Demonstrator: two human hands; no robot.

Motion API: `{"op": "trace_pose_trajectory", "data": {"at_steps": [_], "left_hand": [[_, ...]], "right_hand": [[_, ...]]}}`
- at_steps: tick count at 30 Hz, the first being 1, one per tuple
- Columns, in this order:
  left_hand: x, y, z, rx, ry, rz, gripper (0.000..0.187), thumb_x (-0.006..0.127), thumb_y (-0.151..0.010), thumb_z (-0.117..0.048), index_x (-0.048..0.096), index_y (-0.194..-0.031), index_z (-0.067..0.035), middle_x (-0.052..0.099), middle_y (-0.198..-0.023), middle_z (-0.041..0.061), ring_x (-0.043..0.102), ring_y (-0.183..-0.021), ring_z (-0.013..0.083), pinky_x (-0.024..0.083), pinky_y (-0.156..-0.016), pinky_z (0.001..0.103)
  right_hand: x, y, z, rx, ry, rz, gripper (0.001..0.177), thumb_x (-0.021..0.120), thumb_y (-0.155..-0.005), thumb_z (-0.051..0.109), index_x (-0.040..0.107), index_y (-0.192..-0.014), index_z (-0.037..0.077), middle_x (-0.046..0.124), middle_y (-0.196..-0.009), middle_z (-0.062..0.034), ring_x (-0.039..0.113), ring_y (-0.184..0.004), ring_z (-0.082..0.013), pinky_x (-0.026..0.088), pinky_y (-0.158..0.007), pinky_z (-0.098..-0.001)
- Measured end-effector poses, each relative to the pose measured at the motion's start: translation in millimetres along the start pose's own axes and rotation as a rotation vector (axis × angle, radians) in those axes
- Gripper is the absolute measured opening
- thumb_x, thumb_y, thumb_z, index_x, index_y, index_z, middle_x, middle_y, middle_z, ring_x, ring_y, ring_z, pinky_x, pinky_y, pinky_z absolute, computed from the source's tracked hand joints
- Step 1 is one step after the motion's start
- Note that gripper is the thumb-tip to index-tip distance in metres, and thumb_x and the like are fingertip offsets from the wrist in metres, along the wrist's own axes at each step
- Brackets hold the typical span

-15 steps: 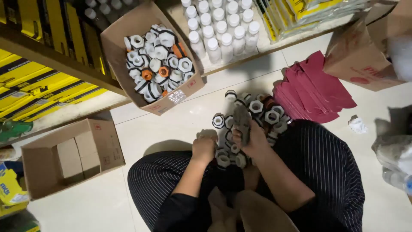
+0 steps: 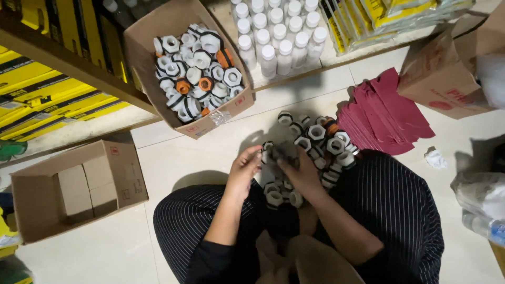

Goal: The person sits on the floor and wipes small white plastic parts with a grey cloth. They pick up each part, rub it with the cloth, and place it into a cardboard box. The person repeats this process for multiple parts.

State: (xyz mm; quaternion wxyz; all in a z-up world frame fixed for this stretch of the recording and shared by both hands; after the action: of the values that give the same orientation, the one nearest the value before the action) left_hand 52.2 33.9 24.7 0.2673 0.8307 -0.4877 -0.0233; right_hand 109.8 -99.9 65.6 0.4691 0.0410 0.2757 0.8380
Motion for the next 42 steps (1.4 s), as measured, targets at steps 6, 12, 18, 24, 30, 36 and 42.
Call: {"op": "trace_pose_trajectory", "data": {"at_steps": [6, 12, 18, 24, 30, 36, 42], "left_hand": [[5.3, -6.3, 9.6, 0.143, -0.001, 0.103, 0.024, 0.048, -0.082, 0.002, 0.059, -0.104, 0.004, 0.063, -0.096, 0.013, 0.055, -0.081, 0.0117, 0.047, -0.076, 0.027], [16.3, 0.8, 16.0, 0.176, 0.007, 0.248, 0.024, 0.051, -0.078, 0.001, 0.062, -0.099, 0.0, 0.064, -0.081, 0.007, 0.055, -0.076, 0.0099, 0.046, -0.076, 0.026], [28.9, 12.9, 18.7, -0.115, -0.057, -0.004, 0.036, 0.04, -0.089, -0.02, 0.05, -0.114, 0.005, 0.051, -0.115, 0.024, 0.041, -0.114, 0.0307, 0.028, -0.1, 0.044], [7.8, 2.4, 34.2, -0.211, 0.207, -0.062, 0.055, 0.022, -0.092, -0.046, 0.057, -0.104, -0.006, 0.056, -0.091, 0.008, 0.056, -0.084, 0.0202, 0.043, -0.08, 0.032], [1.8, 2.7, 43.2, -0.319, 0.184, -0.144, 0.05, 0.035, -0.084, -0.058, 0.057, -0.091, -0.014, 0.052, -0.086, 0.003, 0.052, -0.081, 0.0188, 0.04, -0.076, 0.027], [-20.3, -32.5, 92.5, -0.331, 0.371, -0.214, 0.057, 0.032, -0.086, -0.058, 0.052, -0.062, -0.011, 0.054, -0.057, 0.007, 0.055, -0.051, 0.0194, 0.043, -0.046, 0.025], [-31.2, -35.6, 89.8, -0.197, 0.097, -0.306, 0.059, 0.034, -0.087, -0.055, 0.05, -0.055, -0.008, 0.049, -0.052, 0.008, 0.05, -0.05, 0.0204, 0.038, -0.048, 0.026]], "right_hand": [[4.6, -1.0, -14.9, -0.034, 0.18, 0.01, 0.081, 0.048, -0.083, 0.049, 0.017, -0.132, -0.007, 0.029, -0.127, -0.0306, 0.034, -0.117, -0.0419, 0.032, -0.094, -0.0537], [6.3, 9.3, -3.0, 0.132, -0.236, -0.039, 0.053, 0.032, -0.092, 0.03, 0.02, -0.134, 0.0, 0.045, -0.114, -0.0304, 0.057, -0.081, -0.0321, 0.049, -0.07, -0.0476], [10.1, 25.2, 36.0, 0.41, -0.281, -0.084, 0.062, 0.035, -0.086, 0.04, 0.021, -0.135, 0.005, 0.027, -0.134, -0.0232, 0.03, -0.123, -0.0321, 0.03, -0.1, -0.0468], [39.0, 13.5, -11.4, 0.053, 0.117, 0.161, 0.082, 0.049, -0.078, 0.054, 0.018, -0.135, 0.004, 0.025, -0.135, -0.0198, 0.026, -0.125, -0.0328, 0.026, -0.101, -0.0444], [44.1, 7.1, -26.5, -0.248, 0.333, 0.196, 0.057, 0.048, -0.086, 0.041, 0.037, -0.124, 0.001, 0.043, -0.121, -0.0194, 0.043, -0.112, -0.0337, 0.041, -0.09, -0.0458], [24.9, -5.8, -31.5, -0.214, 0.104, 0.072, 0.058, 0.048, -0.085, 0.044, 0.037, -0.124, 0.003, 0.046, -0.119, -0.0155, 0.045, -0.111, -0.0282, 0.04, -0.09, -0.0445], [41.2, 8.9, -33.2, -0.643, 0.513, 0.156, 0.039, 0.057, -0.078, 0.01, 0.05, -0.117, 0.008, 0.054, -0.108, -0.0182, 0.051, -0.099, -0.0359, 0.045, -0.08, -0.0503]]}}
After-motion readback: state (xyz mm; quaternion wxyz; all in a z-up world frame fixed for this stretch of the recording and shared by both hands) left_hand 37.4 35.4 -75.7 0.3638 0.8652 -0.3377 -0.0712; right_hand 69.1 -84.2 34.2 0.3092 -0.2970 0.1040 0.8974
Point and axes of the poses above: each hand's wrist, its own y-axis away from the middle knuckle, its own x-axis out of the palm, z = x × y, the point moved 6 cm from there along -y, towards the middle knuckle
